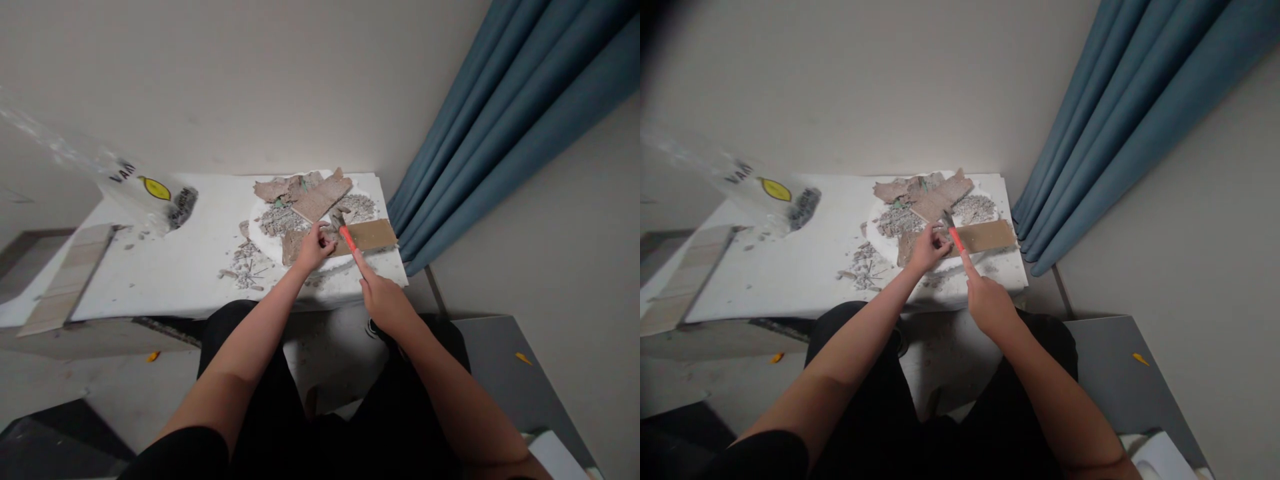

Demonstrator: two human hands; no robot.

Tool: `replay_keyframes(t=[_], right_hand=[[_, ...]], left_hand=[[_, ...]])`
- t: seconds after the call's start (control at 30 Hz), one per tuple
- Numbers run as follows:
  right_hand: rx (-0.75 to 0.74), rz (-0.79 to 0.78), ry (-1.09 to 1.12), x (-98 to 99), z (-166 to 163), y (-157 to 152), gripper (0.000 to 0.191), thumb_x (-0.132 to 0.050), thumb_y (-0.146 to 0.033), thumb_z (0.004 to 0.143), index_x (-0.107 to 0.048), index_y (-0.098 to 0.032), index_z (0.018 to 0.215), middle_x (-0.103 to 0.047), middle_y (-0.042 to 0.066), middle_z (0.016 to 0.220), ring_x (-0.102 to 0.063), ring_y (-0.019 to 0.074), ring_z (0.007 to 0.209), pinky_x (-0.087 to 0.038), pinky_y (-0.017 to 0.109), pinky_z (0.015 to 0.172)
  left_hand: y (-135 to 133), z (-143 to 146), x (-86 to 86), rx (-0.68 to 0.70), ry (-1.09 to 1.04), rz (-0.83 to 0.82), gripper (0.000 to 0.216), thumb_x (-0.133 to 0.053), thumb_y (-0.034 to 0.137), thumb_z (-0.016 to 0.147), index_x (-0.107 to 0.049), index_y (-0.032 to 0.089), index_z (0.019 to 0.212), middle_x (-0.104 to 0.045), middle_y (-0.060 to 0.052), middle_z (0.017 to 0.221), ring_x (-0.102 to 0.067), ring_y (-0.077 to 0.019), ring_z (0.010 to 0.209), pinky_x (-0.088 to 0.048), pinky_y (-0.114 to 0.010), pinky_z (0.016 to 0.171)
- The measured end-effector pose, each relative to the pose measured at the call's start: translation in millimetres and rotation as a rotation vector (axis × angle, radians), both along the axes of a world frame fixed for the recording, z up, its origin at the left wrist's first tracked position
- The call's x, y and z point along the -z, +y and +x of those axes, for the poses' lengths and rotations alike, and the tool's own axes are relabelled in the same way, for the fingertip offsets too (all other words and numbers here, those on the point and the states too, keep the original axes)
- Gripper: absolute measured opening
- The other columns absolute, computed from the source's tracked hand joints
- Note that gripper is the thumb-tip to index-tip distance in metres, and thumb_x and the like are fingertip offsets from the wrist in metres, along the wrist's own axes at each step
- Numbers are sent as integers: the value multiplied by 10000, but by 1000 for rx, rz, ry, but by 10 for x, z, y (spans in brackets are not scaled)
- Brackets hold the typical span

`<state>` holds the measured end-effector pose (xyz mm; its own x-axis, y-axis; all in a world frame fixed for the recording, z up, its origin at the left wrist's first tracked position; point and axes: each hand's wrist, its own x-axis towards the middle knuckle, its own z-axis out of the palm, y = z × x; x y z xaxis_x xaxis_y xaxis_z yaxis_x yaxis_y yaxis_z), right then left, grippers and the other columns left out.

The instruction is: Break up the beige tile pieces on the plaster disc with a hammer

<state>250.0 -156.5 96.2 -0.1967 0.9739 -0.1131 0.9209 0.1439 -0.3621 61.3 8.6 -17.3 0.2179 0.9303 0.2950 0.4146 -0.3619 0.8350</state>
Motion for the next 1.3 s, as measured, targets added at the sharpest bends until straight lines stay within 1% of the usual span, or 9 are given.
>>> replay_keyframes(t=[0.1,0.5,0.63,0.73,0.9,1.0,1.1,1.2,1.3], right_hand=[[-3,-35,-16,13,-10,12,695,-314,-228,1044,-75,-238,1697,-744,99,871,-665,224,721,-449,310,697],[9,-36,-10,-18,-18,10,690,-284,-256,1060,-13,-253,1695,-750,110,937,-683,243,791,-462,326,748],[2,-103,-30,29,-19,29,702,-315,-254,1053,-32,-277,1694,-751,98,912,-683,242,780,-453,319,734],[3,-84,-27,67,-16,44,694,-307,-260,1058,-30,-279,1694,-750,99,913,-685,246,785,-448,320,729],[-1,-91,-26,130,-25,51,691,-319,-252,1052,-71,-253,1696,-749,106,904,-687,253,794,-450,327,732],[-11,-90,-19,156,-38,43,681,-324,-251,1049,-110,-252,1696,-750,105,910,-686,250,804,-453,327,738],[14,-60,-29,167,-64,33,683,-306,-248,1055,-72,-257,1697,-747,96,907,-681,240,792,-457,325,744],[23,-86,-48,180,-90,45,679,-320,-236,1050,-113,-250,1696,-746,96,896,-678,240,781,-455,325,743],[87,-63,19,186,-51,81,660,-344,-257,1044,-197,-226,1686,-746,104,893,-683,254,783,-453,330,729]], left_hand=[[-2,1,-10,-6,-1,0,509,-710,193,805,-485,221,1261,-663,74,709,-630,-117,647,-475,-231,681],[2,-6,2,23,44,12,553,-698,189,796,-471,223,1300,-660,57,737,-628,-128,670,-493,-257,712],[0,-101,-68,26,55,60,699,-709,216,754,-417,225,1390,-680,8,907,-640,-141,771,-513,-273,741],[18,-240,-158,-59,87,116,674,-661,196,756,-434,226,1390,-679,-21,1015,-638,-147,810,-525,-288,757],[65,-443,-254,-221,110,95,578,-590,154,767,-500,191,1336,-673,-33,972,-629,-162,792,-529,-300,742],[64,-508,-279,-251,118,64,559,-561,161,782,-501,190,1337,-691,-43,994,-637,-172,816,-525,-300,741],[57,-607,-314,-276,153,45,531,-544,155,782,-516,196,1311,-707,-47,1003,-650,-186,851,-527,-306,766],[84,-843,-360,-378,227,-2,479,-552,169,801,-532,201,1279,-709,-50,1000,-665,-202,871,-533,-330,816],[146,-1234,-385,-549,371,-161,388,-578,203,819,-561,189,1206,-714,-87,1007,-683,-240,878,-536,-370,819]])
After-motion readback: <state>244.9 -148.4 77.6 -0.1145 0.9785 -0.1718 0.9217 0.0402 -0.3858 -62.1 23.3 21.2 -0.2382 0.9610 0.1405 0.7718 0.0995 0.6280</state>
